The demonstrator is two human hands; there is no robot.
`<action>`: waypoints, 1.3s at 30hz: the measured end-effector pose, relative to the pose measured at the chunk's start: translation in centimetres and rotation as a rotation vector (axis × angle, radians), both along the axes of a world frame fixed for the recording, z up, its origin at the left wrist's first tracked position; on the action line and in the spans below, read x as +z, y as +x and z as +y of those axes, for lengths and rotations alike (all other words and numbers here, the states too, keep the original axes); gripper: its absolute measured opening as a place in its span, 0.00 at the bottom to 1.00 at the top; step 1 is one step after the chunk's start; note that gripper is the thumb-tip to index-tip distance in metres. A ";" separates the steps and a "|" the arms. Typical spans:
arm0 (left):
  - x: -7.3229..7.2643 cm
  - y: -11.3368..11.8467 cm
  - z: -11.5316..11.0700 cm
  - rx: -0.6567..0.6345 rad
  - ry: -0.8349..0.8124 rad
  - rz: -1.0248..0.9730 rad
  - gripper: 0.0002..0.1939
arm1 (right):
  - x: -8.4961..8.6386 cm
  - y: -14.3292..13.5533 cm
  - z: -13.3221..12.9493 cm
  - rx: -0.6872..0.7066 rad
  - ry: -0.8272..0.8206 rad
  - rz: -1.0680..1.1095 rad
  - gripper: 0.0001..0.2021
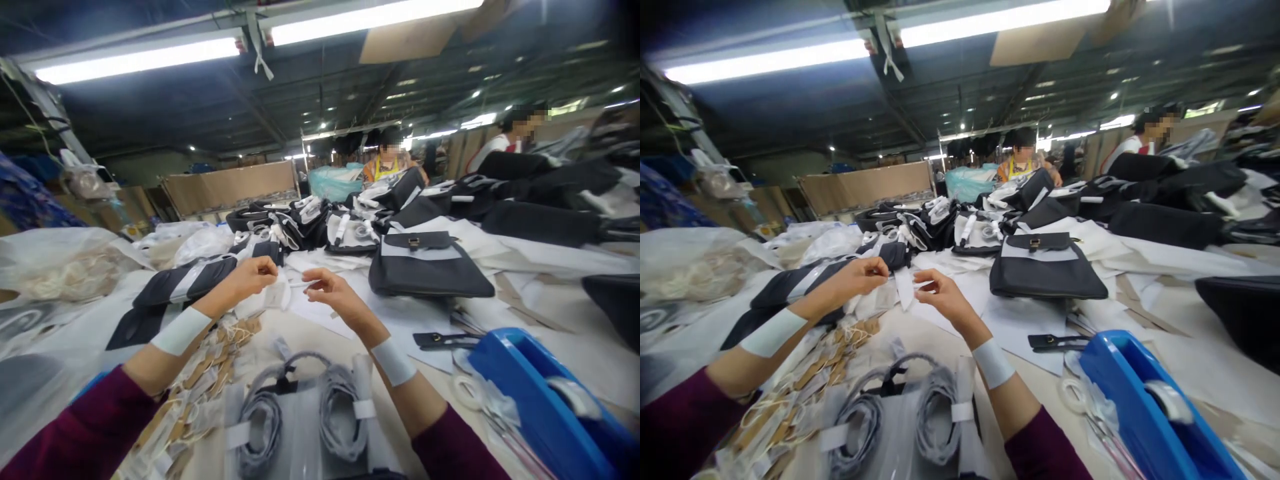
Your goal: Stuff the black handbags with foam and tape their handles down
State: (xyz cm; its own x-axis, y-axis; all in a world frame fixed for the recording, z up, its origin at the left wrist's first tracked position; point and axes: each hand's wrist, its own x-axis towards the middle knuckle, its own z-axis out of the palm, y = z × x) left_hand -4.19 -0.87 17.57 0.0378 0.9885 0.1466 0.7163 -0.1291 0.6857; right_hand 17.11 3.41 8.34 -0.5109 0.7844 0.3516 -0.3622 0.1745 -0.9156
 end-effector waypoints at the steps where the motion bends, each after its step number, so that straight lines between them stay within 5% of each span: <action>1: 0.3 1.2 0.3 -0.027 -0.012 0.007 0.11 | 0.4 0.0 -0.2 -0.014 -0.001 -0.023 0.20; 5: 0.8 5.1 1.4 -0.130 -0.003 0.028 0.10 | 0.8 0.1 0.1 -0.109 -0.021 -0.088 0.22; 9: 1.1 6.6 2.2 -0.207 0.094 0.082 0.07 | 1.1 0.6 0.6 -0.179 -0.048 0.041 0.11; 15: 2.6 7.2 1.8 -0.259 0.134 0.263 0.07 | 1.9 2.3 0.8 -0.095 -0.167 0.206 0.16; 21: 3.2 7.4 1.2 -0.352 -0.041 0.239 0.16 | 2.0 3.6 1.5 0.031 -0.362 0.229 0.18; 26: 3.5 7.2 0.5 -0.207 -0.154 -0.103 0.22 | 1.5 3.9 2.1 0.028 -0.396 0.186 0.16; 31: 3.5 7.6 0.0 -0.244 -0.162 -0.475 0.22 | 1.2 3.8 1.7 0.059 -0.372 0.139 0.17; 36: 2.7 8.3 0.4 -0.208 -0.086 -0.577 0.22 | 0.8 3.7 1.8 0.064 -0.323 0.025 0.18; 39: 2.1 8.9 0.6 -0.174 -0.087 -0.561 0.20 | 1.1 3.5 1.4 0.079 -0.146 0.011 0.22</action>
State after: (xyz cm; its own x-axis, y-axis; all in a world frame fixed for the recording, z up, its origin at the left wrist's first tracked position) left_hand 4.73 -0.31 19.69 0.1408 0.9839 0.1099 0.2146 -0.1387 0.9668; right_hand 20.62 4.81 9.43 -0.5697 0.7852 0.2429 -0.3799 0.0106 -0.9250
